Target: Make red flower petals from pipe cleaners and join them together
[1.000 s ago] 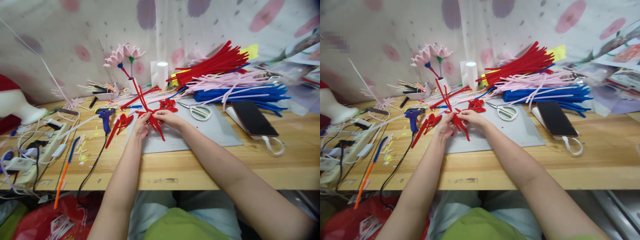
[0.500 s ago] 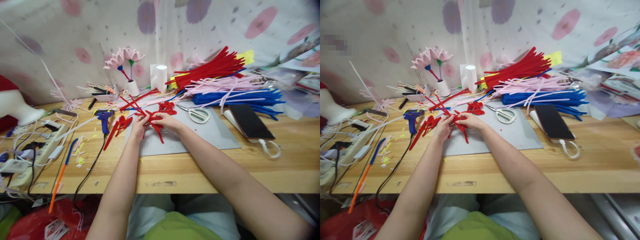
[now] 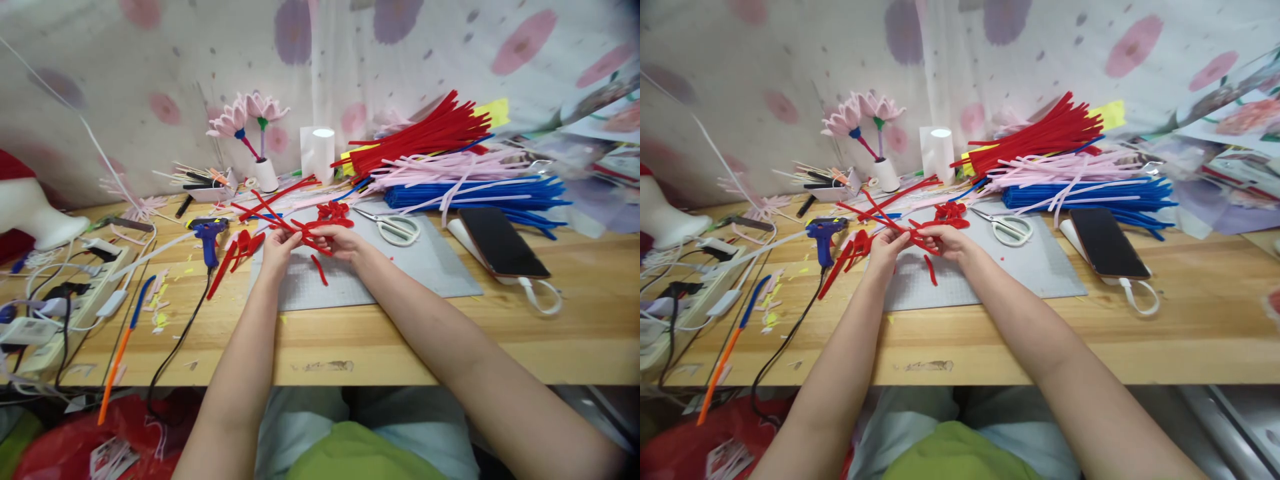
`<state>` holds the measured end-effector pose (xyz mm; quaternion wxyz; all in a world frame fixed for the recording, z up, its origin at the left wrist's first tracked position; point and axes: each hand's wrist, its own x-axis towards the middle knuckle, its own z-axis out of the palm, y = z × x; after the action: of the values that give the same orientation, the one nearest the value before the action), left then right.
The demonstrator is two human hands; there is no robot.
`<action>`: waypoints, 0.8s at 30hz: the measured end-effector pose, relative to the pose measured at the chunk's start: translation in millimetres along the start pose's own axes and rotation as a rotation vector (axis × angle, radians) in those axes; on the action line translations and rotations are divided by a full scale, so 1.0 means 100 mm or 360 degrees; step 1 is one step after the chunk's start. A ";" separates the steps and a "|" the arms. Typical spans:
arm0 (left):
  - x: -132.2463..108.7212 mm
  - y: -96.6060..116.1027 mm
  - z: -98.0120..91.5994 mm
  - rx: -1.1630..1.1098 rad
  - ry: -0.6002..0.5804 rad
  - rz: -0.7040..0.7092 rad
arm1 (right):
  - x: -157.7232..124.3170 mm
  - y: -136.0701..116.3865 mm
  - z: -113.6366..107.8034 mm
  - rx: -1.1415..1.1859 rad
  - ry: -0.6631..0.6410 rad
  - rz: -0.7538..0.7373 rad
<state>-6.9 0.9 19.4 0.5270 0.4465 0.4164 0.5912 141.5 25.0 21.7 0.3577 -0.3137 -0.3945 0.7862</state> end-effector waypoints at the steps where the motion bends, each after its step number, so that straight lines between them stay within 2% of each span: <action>1: 0.00 0.01 0.00 0.0000 -0.0017 -0.0019 | 0.01 0.00 0.00 0.0067 0.0023 0.0045; 5: 0.01 -0.01 -0.02 0.0109 -0.0001 0.0043 | 0.02 0.03 0.00 0.0167 0.0053 0.0144; 9: 0.02 -0.04 0.01 0.0311 0.0189 0.0272 | 0.00 0.04 0.00 0.0098 -0.0045 0.0164; 12: 0.01 -0.05 0.05 0.0393 0.0343 0.0353 | -0.02 0.04 0.01 -0.0107 -0.0094 0.0096; 15: 0.01 -0.06 0.07 0.0212 0.0447 0.0238 | -0.03 0.05 0.06 -0.0524 -0.0074 -0.0161; 20: 0.04 -0.10 0.05 -0.0112 0.0506 -0.0054 | 0.01 0.10 0.12 -0.1205 0.0058 -0.0496; 24: 0.06 -0.08 0.03 -0.0132 0.0478 -0.0121 | 0.05 0.13 0.09 -0.1427 0.0140 -0.0648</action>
<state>-2.7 7.6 13.4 0.4989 0.3149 0.4824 0.6475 127.1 19.9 14.2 0.3502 -0.3862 -0.7317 0.4392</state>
